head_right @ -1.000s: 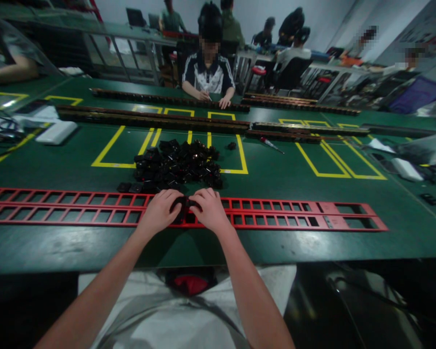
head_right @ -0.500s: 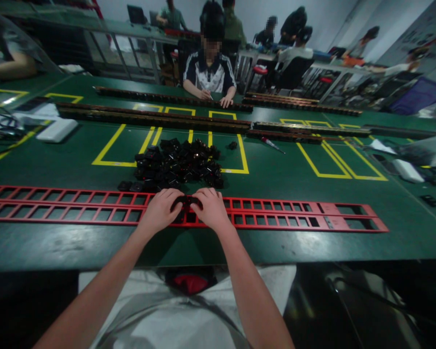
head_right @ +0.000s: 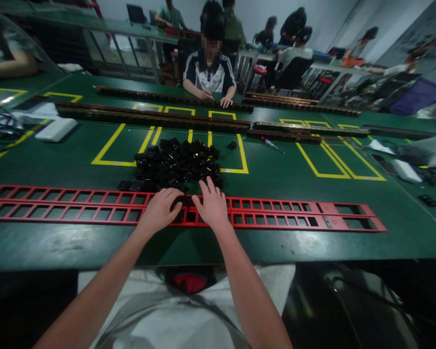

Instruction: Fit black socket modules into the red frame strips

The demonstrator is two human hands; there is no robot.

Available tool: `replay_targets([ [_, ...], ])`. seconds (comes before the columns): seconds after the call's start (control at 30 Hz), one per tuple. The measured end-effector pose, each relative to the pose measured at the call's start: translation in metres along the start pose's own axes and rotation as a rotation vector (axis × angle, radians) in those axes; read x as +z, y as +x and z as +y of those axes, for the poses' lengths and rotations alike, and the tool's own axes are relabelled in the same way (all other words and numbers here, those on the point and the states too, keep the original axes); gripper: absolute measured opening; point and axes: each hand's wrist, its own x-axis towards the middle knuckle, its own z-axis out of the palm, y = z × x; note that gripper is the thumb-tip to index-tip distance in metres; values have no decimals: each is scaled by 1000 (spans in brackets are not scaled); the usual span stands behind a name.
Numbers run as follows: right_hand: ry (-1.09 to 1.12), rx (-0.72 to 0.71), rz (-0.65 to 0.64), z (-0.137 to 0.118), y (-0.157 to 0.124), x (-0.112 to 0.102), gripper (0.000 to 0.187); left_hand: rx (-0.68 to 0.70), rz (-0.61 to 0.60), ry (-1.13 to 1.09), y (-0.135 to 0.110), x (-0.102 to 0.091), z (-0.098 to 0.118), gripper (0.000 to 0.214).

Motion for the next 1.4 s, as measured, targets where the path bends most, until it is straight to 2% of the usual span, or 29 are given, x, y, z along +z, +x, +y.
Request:
replay_targets([
  [0.23,101,23,159,5,0,2,49,-8,-5,-16,0,-1,1,25],
  [0.43,-27,16,126,5,1,7,38,-4,-2,-20,0,-1,0,25],
  [0.7,29,91,105,8,4,5,19,-12,1,-13,0,0,0,24],
  [0.8,37,118,62,7,5,4,24,-9,-2,-13,0,0,0,24],
  [0.93,-21,26,70,7,4,4,42,-12,-2,-7,0,-1,1,24],
  [1.07,-61,-22,52,8,1,6,52,-9,0,-13,0,-2,1,25],
  [1.17,68,8,119,10,1,6,56,-8,-1,-16,0,-2,1,25],
  [1.3,327,-2,267,14,3,4,44,-12,-1,-20,0,-1,0,25],
  [1.4,434,-29,301,15,2,-1,43,-9,1,-18,0,-1,0,25],
])
